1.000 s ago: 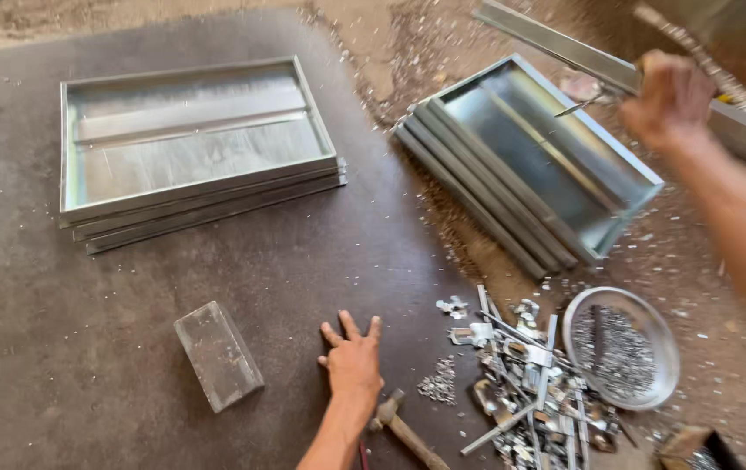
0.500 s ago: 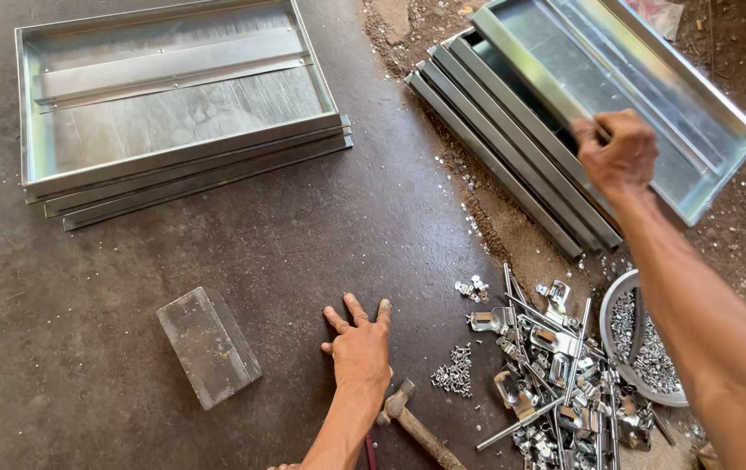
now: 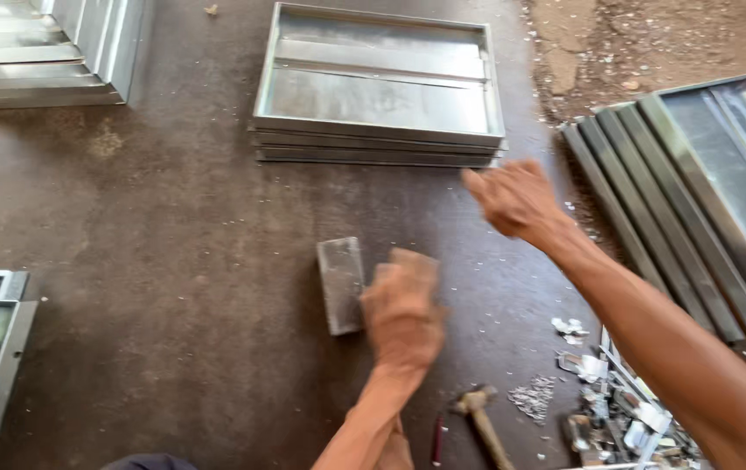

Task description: The person assembles a metal box by attaching a latch and hinges using a hammer and pins while sitting on the floor.

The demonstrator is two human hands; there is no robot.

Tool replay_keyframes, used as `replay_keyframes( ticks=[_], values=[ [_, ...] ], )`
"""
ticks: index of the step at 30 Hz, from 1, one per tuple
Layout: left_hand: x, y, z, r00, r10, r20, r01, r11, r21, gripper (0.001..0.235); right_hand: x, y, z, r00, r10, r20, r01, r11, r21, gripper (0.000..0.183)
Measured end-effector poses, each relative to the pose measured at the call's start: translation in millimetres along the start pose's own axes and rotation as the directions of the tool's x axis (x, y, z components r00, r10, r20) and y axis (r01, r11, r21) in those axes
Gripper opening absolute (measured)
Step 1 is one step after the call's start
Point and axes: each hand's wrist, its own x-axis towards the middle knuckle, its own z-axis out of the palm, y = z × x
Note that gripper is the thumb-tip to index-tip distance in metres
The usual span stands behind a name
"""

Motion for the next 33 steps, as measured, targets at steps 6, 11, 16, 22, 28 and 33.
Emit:
replay_keyframes(
  ticks=[6, 11, 16, 22, 28, 33],
  values=[
    [0, -73, -36, 0.88, -0.467, -0.083, 0.454, 0.881, -0.136, 0.115, 182, -108, -25, 0.836, -0.174, -0.521, 0.329, 0.918, 0.222, 0.071],
    [-13, -127, -57, 0.957, -0.1, 0.272, 0.155, 0.969, -0.192, 0.112, 184, -128, -35, 0.982, -0.086, -0.166, 0.12, 0.971, 0.205, 0.047],
    [-31, -141, -91, 0.785, -0.011, 0.62, 0.151, 0.973, -0.174, 0.107, 101, -110, -115, 0.774, -0.361, -0.52, 0.402, 0.915, -0.038, 0.013],
    [-63, -131, -104, 0.753, 0.248, 0.609, -0.08, 0.954, -0.289, 0.109, -76, -152, -161, 0.726, -0.232, -0.648, 0.493, 0.832, 0.254, 0.011],
    [-135, -86, -112, 0.999, 0.046, -0.021, -0.051, 0.867, -0.496, 0.08, -143, -139, -175, 0.738, 0.318, -0.595, 0.455, 0.417, 0.787, 0.02],
    [-170, -44, -136, 0.864, -0.275, 0.422, 0.445, 0.022, -0.895, 0.041, -118, -146, -116, 0.826, 0.555, 0.101, 0.078, -0.289, 0.954, 0.015]
  ],
)
